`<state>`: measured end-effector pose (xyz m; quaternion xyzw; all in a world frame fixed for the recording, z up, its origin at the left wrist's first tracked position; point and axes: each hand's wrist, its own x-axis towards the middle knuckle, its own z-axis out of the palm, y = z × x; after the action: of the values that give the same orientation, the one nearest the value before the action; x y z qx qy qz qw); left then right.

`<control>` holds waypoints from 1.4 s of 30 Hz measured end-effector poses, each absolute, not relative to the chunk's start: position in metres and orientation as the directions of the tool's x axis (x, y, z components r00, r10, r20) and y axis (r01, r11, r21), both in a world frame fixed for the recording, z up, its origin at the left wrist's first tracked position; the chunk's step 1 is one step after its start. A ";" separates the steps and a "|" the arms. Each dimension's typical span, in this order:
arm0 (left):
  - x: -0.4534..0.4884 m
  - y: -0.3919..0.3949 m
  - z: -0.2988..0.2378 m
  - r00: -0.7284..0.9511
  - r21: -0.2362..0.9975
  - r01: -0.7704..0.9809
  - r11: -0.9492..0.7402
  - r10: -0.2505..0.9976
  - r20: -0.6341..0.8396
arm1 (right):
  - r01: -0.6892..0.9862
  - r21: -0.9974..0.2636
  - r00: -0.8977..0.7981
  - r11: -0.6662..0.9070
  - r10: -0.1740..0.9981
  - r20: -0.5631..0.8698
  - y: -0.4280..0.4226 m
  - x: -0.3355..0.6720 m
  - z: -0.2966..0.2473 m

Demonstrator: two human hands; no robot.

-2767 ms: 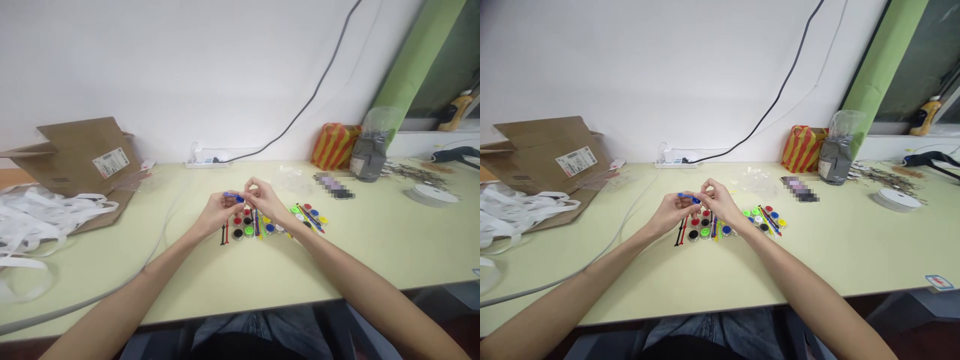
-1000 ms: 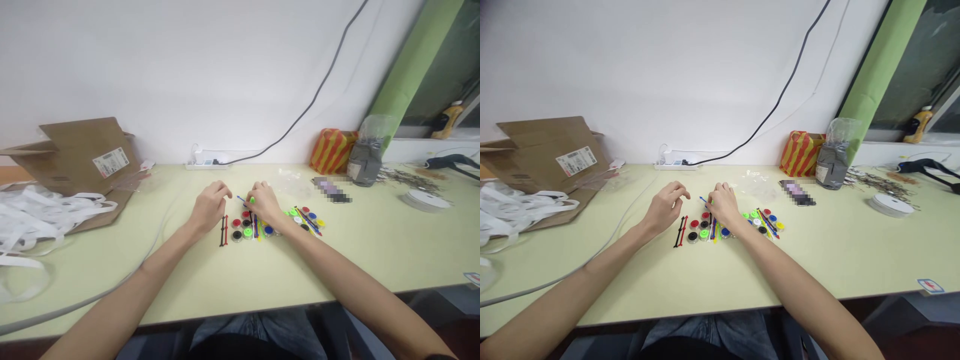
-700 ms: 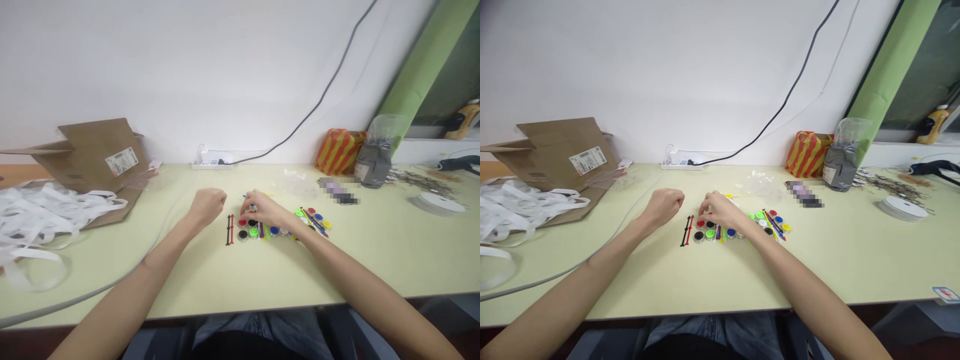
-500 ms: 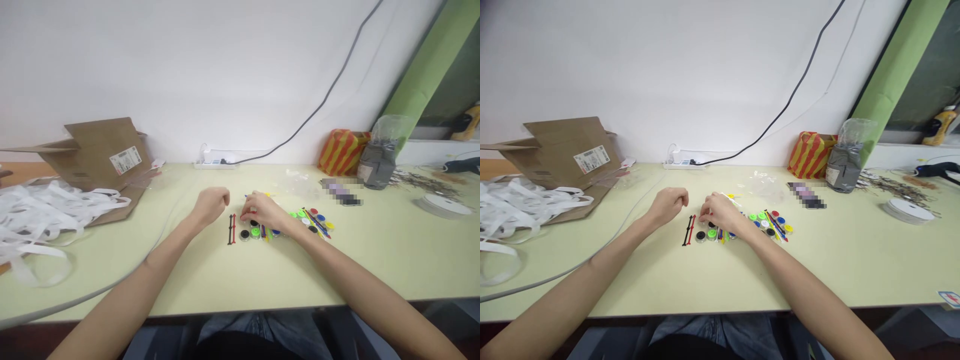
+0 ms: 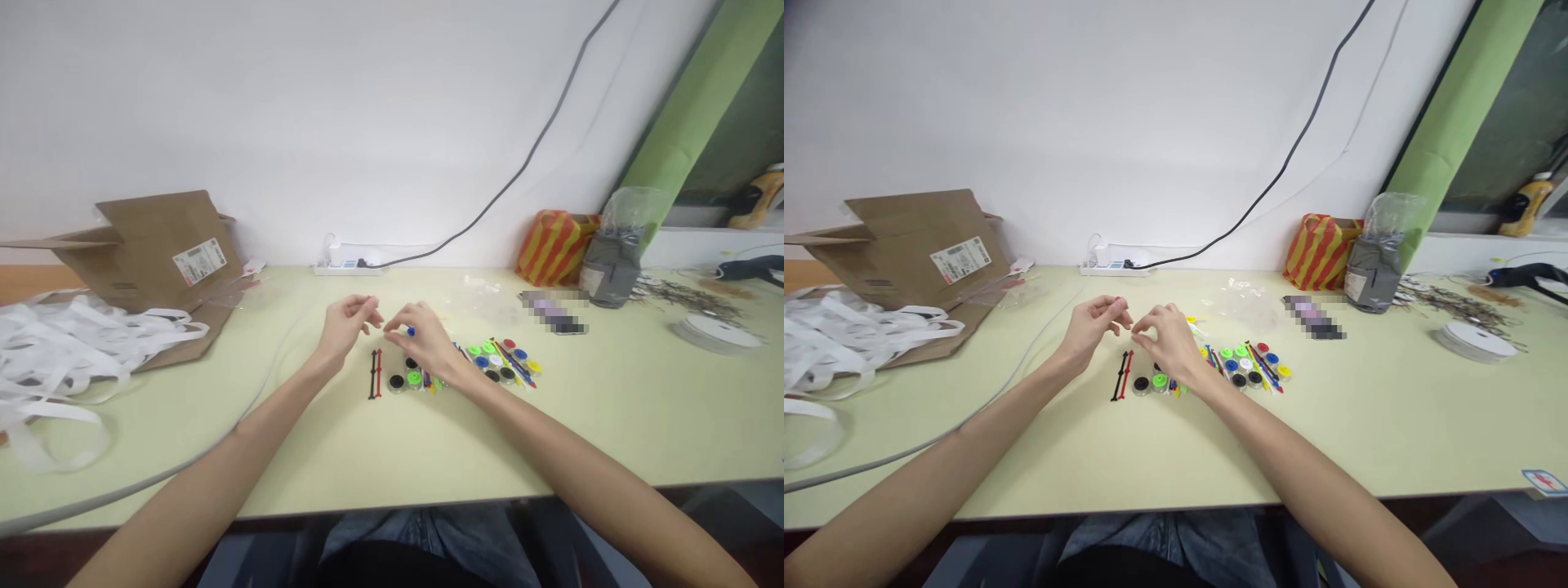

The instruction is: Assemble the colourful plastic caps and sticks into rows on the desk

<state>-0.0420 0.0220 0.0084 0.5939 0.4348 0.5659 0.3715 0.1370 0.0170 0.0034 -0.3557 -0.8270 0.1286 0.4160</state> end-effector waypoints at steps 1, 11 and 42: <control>-0.044 0.024 0.008 -0.057 0.929 0.095 -0.357 0.930 0.363 | 0.503 -0.468 -0.489 0.727 0.686 0.540 0.015 0.135 0.004; -0.046 0.026 0.005 -0.071 0.932 0.098 -0.350 0.931 0.358 | 0.503 -0.350 -0.737 0.790 0.604 0.304 0.015 0.121 0.000; -0.024 0.004 0.007 0.308 0.891 0.173 -0.419 0.882 0.356 | -0.169 -0.923 -0.346 0.347 0.856 0.385 0.019 0.148 0.002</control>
<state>-0.0245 0.0037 0.0074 0.7086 0.3723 0.4555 0.3896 0.1481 0.0188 0.0019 -0.2658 -0.6458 0.5059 0.5063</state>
